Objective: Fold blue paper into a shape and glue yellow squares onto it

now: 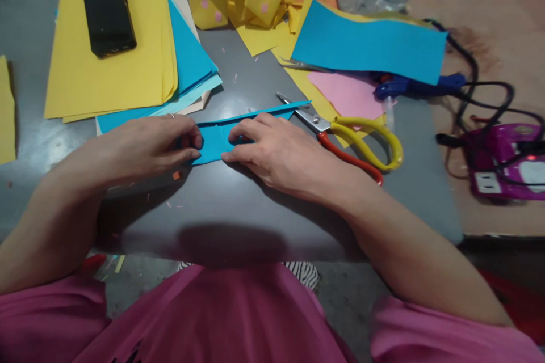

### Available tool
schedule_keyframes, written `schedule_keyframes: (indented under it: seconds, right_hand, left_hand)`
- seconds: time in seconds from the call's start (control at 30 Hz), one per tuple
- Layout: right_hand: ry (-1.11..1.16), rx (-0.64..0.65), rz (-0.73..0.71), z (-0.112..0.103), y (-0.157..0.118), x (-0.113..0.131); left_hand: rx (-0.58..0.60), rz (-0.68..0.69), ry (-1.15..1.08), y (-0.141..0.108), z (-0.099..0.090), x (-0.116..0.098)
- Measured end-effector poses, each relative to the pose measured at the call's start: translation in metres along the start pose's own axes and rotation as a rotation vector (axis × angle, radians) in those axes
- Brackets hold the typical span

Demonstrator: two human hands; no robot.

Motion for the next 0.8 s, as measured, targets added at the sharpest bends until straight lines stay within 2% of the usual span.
schedule_keyframes:
  seconds: [0.13,0.27,0.47,0.8]
  right_hand:
    - [-0.019,0.008,0.008,0.0,0.0,0.001]
    - [-0.007,0.008,0.02,-0.001,0.0,0.002]
    - [-0.009,0.012,0.028,-0.001,-0.001,0.002]
    - [-0.014,0.013,0.051,-0.003,-0.001,0.005]
  left_hand:
    - [-0.029,-0.062,0.006,-0.006,-0.003,-0.005]
    - [-0.009,-0.092,-0.001,-0.011,-0.002,-0.005]
    - [-0.006,-0.015,-0.046,-0.011,0.002,-0.007]
    - [-0.028,0.005,-0.023,-0.008,0.004,-0.007]
Point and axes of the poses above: each hand's wrist, its own y-axis towards the middle knuckle, its own z-axis out of the palm, x = y × z, the point moved 4 cm from there along y, towards the middle knuckle, and after that the axes turned 14 degrees about x, right-handed, at the moved point
